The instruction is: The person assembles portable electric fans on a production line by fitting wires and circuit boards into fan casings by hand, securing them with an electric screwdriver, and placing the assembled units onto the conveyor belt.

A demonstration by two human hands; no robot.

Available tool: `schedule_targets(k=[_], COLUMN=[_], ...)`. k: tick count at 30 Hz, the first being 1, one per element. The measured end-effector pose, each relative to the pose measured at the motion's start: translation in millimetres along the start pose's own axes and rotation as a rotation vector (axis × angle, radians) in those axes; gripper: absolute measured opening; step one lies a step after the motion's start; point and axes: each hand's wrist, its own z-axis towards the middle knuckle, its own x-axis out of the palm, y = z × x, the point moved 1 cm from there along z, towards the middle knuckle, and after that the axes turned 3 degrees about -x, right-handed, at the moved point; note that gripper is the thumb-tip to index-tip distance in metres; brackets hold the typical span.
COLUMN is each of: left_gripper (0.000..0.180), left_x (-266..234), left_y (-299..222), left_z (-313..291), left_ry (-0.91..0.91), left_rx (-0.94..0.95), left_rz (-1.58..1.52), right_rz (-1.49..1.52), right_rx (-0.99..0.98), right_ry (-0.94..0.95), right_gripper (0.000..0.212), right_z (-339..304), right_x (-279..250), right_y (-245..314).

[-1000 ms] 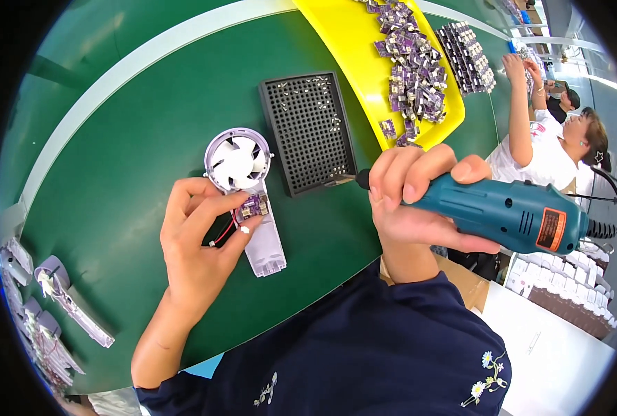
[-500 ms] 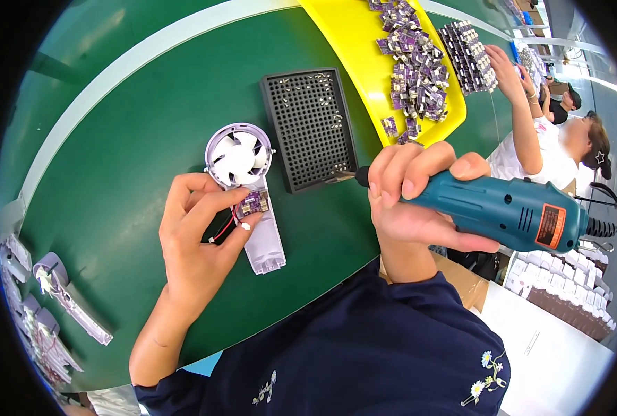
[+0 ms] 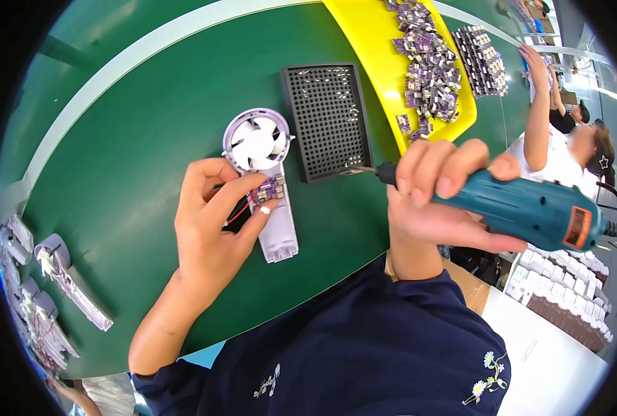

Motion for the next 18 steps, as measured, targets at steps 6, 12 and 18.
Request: schedule_targets(k=[6,12,18], left_gripper=[0.04,0.048,0.04], left_x=[-1,1,-5], left_y=[3,-5,-9], left_z=[-1,-2,-1], left_ry=[0.012,-0.027,-0.045], left_rx=[0.014,0.064,0.226], left_rz=[-0.022,0.019,0.112], right_rz=[0.0,0.063,0.112], right_rx=[0.057,0.108,0.152], right_ry=[0.128,0.139,0.155], right_gripper=[0.076,0.071,0.071], right_z=[14,8,7], right_x=[32,46,54], right_y=[6,1,-2])
